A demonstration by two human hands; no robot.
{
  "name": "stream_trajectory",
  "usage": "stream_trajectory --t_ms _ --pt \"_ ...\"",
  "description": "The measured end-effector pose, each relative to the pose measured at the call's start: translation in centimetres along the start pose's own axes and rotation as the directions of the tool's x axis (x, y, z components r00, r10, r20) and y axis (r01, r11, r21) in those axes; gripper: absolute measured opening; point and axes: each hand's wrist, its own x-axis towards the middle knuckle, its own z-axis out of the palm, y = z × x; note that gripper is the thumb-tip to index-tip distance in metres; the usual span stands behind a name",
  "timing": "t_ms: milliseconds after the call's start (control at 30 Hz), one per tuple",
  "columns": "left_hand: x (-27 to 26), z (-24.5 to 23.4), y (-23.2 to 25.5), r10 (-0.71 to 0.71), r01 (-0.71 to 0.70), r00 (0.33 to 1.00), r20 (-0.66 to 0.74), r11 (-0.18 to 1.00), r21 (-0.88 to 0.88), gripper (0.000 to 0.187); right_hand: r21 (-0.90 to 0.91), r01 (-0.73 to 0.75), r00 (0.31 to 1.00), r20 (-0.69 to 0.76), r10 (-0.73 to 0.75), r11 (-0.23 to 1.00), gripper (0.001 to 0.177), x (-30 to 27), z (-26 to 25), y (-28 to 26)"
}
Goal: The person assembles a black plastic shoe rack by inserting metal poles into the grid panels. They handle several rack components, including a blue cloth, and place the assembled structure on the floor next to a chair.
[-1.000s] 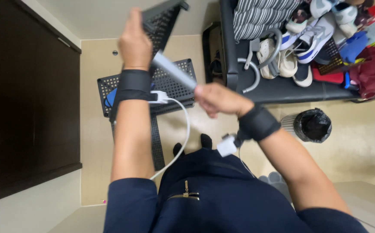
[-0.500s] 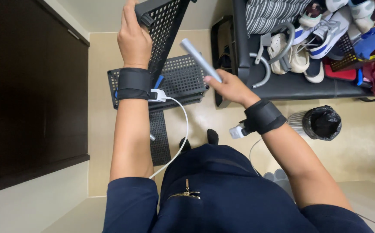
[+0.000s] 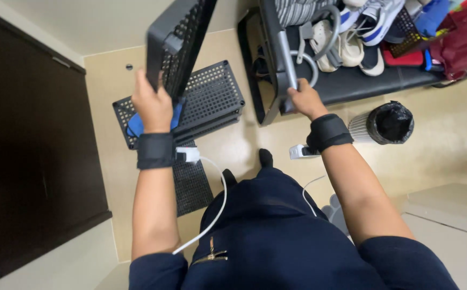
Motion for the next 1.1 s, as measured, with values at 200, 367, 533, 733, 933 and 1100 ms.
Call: stream_trajectory --t_ms 200,367,533,733,933,1100 --pt "1.5 0.1 2.5 0.037 -0.047 0.991 -0.128 0.996 -0.080 0.016 -0.022 -0.022 0.958 -0.288 0.015 1.000 0.043 2.4 -4.1 8.0" --pt "3.2 3.2 3.1 0.052 -0.068 0.988 -0.142 0.992 -0.111 0.012 0.189 -0.088 0.825 -0.537 0.178 0.978 0.042 3.0 -8.9 8.7" --pt "4.5 7.1 4.8 0.176 -0.185 0.972 -0.155 0.982 -0.045 0.029 0.074 -0.237 0.742 -0.629 0.230 0.969 0.039 8.1 -12.2 18.5" --pt "2.5 9.8 4.4 0.133 -0.135 0.977 -0.165 0.991 -0.001 0.040 0.028 -0.327 0.717 -0.644 0.267 0.945 0.033 13.9 -13.6 29.0" --pt "0.6 9.1 8.3 -0.124 0.148 0.961 -0.247 0.985 0.083 0.035 0.060 -0.329 0.700 -0.655 0.286 0.943 0.037 16.7 -14.6 31.5" --pt "-0.7 9.4 10.5 -0.030 0.105 0.949 -0.314 0.969 0.224 0.038 0.001 -0.367 0.731 -0.618 0.289 0.930 0.041 21.8 -13.3 38.5"
